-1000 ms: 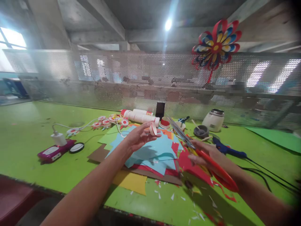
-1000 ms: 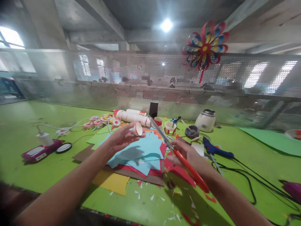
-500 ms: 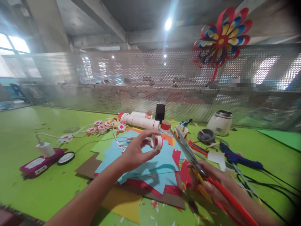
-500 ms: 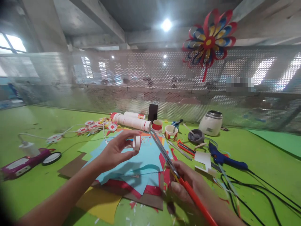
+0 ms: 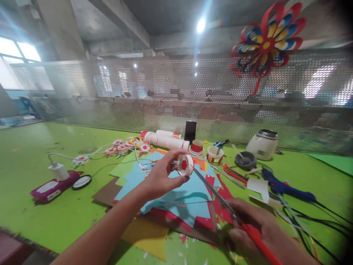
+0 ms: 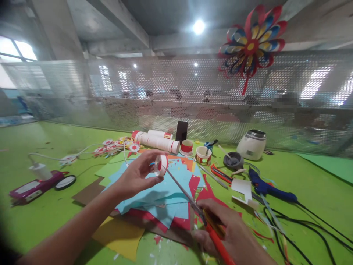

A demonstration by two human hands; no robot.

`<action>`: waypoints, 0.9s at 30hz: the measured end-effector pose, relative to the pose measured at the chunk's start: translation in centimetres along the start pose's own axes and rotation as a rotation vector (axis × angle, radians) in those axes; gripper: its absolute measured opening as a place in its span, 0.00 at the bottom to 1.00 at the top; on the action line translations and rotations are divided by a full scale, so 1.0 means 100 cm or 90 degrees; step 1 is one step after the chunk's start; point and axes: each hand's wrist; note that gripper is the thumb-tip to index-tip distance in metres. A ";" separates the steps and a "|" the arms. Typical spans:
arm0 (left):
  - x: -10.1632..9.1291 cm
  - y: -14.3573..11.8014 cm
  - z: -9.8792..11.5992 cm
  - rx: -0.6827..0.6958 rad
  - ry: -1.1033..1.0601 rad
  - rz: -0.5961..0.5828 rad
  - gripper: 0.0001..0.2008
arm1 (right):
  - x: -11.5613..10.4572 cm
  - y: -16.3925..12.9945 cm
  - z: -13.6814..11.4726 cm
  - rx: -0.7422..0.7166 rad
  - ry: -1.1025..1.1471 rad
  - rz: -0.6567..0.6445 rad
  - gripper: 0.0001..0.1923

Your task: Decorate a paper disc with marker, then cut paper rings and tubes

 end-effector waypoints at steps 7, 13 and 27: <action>-0.005 -0.005 0.008 0.024 0.083 0.044 0.26 | 0.005 0.006 -0.017 0.011 0.044 -0.010 0.16; -0.007 -0.001 0.005 -0.024 -0.090 0.009 0.33 | 0.007 0.005 -0.016 0.021 0.091 -0.019 0.19; -0.009 0.002 0.001 -0.122 -0.096 -0.014 0.27 | 0.009 0.006 -0.014 0.016 0.106 -0.033 0.21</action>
Point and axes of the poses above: each hand's wrist, its own y-axis towards the middle knuckle, its own x-axis out of the palm, z = x × y, and after that the axes turned 12 degrees about -x, right-handed
